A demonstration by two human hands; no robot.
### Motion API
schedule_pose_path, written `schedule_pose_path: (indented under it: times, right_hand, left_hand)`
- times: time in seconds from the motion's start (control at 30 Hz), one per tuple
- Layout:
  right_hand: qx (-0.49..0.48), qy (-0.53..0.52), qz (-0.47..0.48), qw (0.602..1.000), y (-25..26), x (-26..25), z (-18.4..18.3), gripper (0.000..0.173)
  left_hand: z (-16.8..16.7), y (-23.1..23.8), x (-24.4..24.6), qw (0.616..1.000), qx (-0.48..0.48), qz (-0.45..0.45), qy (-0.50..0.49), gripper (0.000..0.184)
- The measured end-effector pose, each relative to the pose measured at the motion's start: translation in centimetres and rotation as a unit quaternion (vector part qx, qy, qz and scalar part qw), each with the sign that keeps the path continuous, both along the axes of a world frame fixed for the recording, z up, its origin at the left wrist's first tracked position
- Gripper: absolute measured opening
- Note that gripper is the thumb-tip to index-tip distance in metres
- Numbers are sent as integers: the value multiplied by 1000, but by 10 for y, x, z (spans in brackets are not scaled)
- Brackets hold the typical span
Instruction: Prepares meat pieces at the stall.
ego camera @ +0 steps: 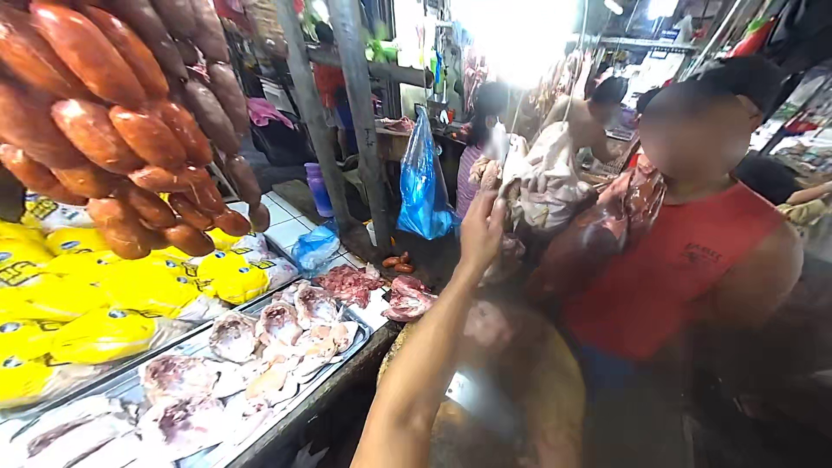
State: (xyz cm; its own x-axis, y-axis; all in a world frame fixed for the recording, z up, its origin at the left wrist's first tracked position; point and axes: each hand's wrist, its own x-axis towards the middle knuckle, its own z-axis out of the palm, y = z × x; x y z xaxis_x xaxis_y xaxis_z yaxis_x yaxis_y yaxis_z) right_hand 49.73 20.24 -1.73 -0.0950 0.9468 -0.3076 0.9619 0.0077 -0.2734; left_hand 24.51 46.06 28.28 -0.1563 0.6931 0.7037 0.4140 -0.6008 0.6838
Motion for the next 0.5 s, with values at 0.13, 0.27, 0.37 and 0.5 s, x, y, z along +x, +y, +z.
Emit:
schedule_pose_path:
  times: [0.13,0.27,0.37,0.5]
  right_hand:
    - [70,139,-2,988,49,-33,110,45]
    - [322,251,102,907,91,-88,310,30]
    - [443,217,90,865,146,-121,411,37]
    - [392,182,-33,901,242,-169,485,51]
  left_hand:
    - [60,78,11,984,-96,-126,-80,48]
    - [71,95,7,965,-209,-160,-7,51]
    - [70,89,-5,956,-204,-209,2,47]
    - [58,84,-13,969,-157,-192,6,46]
